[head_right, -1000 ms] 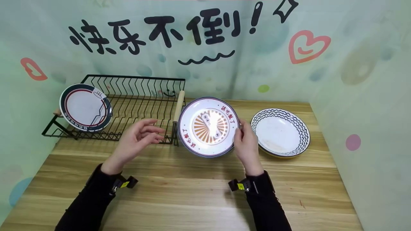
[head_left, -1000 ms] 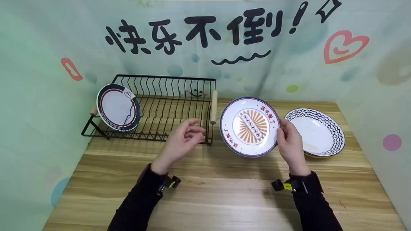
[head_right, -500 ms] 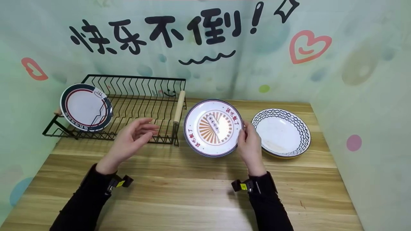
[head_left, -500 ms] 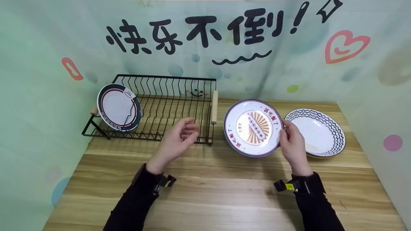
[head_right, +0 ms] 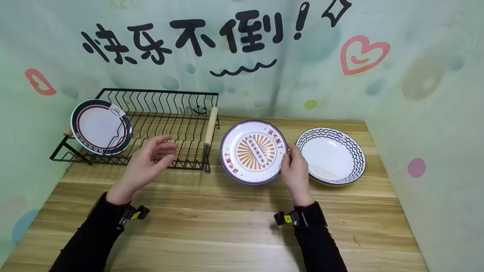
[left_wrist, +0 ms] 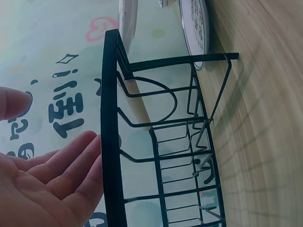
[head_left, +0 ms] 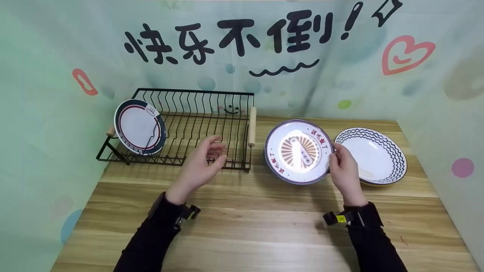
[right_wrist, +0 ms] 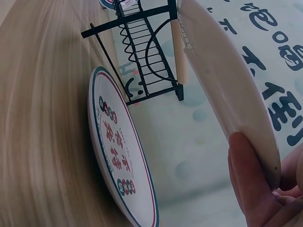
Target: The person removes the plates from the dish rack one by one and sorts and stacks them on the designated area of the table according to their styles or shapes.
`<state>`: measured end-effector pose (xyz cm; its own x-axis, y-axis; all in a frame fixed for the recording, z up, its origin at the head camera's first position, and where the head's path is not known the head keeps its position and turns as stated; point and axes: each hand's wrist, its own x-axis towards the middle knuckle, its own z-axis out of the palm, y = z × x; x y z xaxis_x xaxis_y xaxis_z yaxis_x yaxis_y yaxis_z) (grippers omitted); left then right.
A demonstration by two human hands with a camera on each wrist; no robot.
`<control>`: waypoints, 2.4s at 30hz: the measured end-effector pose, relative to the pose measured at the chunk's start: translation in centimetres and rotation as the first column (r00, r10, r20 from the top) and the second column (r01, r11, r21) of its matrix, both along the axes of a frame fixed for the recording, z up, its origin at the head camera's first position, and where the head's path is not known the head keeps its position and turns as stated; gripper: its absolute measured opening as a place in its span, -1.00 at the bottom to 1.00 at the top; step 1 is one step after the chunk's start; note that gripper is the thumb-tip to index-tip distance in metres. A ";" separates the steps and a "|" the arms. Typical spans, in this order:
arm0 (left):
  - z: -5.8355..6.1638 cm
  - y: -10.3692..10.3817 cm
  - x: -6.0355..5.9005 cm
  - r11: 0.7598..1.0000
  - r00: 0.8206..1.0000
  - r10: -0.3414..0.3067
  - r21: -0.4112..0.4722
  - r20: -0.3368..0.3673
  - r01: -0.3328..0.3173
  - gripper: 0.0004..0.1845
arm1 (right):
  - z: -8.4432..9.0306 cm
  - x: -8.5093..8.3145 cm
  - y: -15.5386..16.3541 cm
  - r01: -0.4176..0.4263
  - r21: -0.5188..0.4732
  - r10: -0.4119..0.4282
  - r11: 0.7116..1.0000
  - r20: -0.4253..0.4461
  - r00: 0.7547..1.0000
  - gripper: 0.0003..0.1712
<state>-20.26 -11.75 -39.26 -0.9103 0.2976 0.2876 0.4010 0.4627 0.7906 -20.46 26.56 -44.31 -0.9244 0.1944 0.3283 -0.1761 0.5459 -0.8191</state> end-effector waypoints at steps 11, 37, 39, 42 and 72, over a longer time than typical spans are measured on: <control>-0.4 -1.1 0.1 0.999 0.997 0.046 -0.026 -0.058 -0.048 -0.36 | -0.3 -0.3 0.1 -0.009 -0.006 0.009 1.000 0.062 0.998 -0.55; -0.5 -3.5 0.5 0.985 0.985 0.144 -0.082 -0.095 -0.152 -0.36 | -1.7 -1.0 1.0 -0.004 0.123 -0.008 0.992 0.095 0.995 -0.56; -0.4 -3.7 0.6 0.983 0.985 0.152 -0.090 -0.082 -0.159 -0.34 | -1.7 -1.0 1.0 -0.011 0.118 -0.003 0.993 0.112 0.994 -0.56; -0.4 -4.0 0.6 0.981 0.985 0.163 -0.098 -0.061 -0.168 -0.32 | -1.8 -1.1 1.1 -0.022 0.102 0.008 0.995 0.130 0.991 -0.56; -1.3 -5.7 0.5 0.970 0.973 0.219 -0.094 -0.070 -0.225 -0.34 | -2.5 -1.3 1.5 -0.014 0.133 -0.011 0.991 0.192 0.981 -0.54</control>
<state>-19.74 -17.43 -40.58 -0.9394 0.1199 0.3213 0.3234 0.6216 0.7135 -21.75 28.04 -46.77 -0.9729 0.1596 0.1671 -0.0232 0.6520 -0.7578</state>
